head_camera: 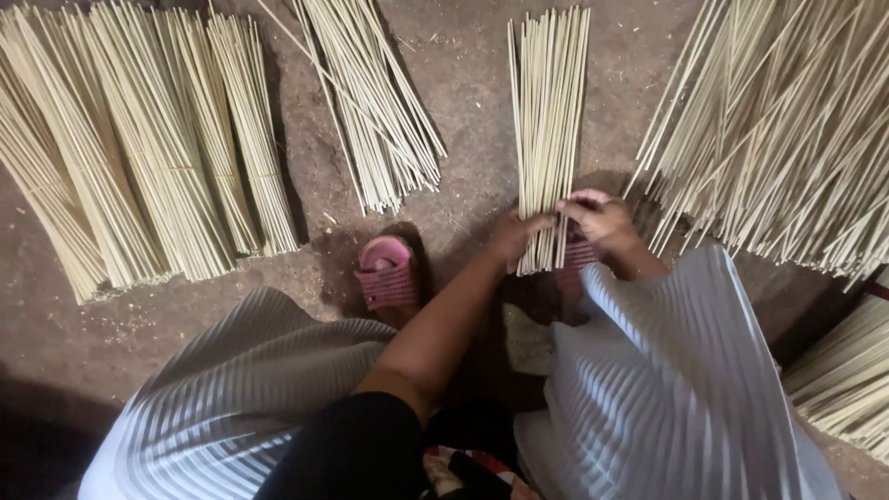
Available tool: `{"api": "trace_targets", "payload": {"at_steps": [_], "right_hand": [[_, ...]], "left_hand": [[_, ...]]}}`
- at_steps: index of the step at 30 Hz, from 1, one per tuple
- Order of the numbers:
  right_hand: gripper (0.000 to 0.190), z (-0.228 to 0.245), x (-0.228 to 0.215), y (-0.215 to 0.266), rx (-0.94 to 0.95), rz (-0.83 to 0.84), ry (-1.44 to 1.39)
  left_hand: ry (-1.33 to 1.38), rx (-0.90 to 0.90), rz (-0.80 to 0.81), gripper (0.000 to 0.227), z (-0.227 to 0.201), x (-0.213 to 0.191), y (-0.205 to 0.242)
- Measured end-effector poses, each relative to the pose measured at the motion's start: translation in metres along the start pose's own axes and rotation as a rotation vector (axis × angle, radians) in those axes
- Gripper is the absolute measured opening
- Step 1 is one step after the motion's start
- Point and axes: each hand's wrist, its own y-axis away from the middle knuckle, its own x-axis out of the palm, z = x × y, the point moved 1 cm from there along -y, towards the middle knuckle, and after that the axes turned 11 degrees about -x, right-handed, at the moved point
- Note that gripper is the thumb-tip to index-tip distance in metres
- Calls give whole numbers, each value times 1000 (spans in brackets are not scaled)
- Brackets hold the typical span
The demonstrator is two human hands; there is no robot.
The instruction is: Organizing and aligning bundles of thin wooden sticks by tapping them on the floor and stacking them into piles.
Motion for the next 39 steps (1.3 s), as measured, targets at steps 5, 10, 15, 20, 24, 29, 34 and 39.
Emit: {"api": "trace_targets", "payload": {"at_steps": [5,10,15,20,24,29,34,39], "right_hand": [[25,8,-4,-1,29,3,-141],[19,21,-3,10,71,28,-412],[25,27,5,17,35,28,-282],[28,10,-9,12,-11,27,-207],[28,7,-4,11,44,18,-364],[32,-8,5,-8,-28,161,-244],[45,4,-5,6,-15,33,-221],[36,-13,-11,2,44,-3,-396]], "left_hand": [[-27,22,-52,60,10,-1,-6],[-63,25,-74,56,2,-11,6],[-91,-36,-80,63,-17,19,23],[-78,-16,-135,66,6,-9,5],[-53,-11,-95,59,8,-19,-1],[-30,41,-66,55,0,-1,6],[5,142,-72,54,-10,-2,17],[24,106,-34,41,-10,-10,10]]}}
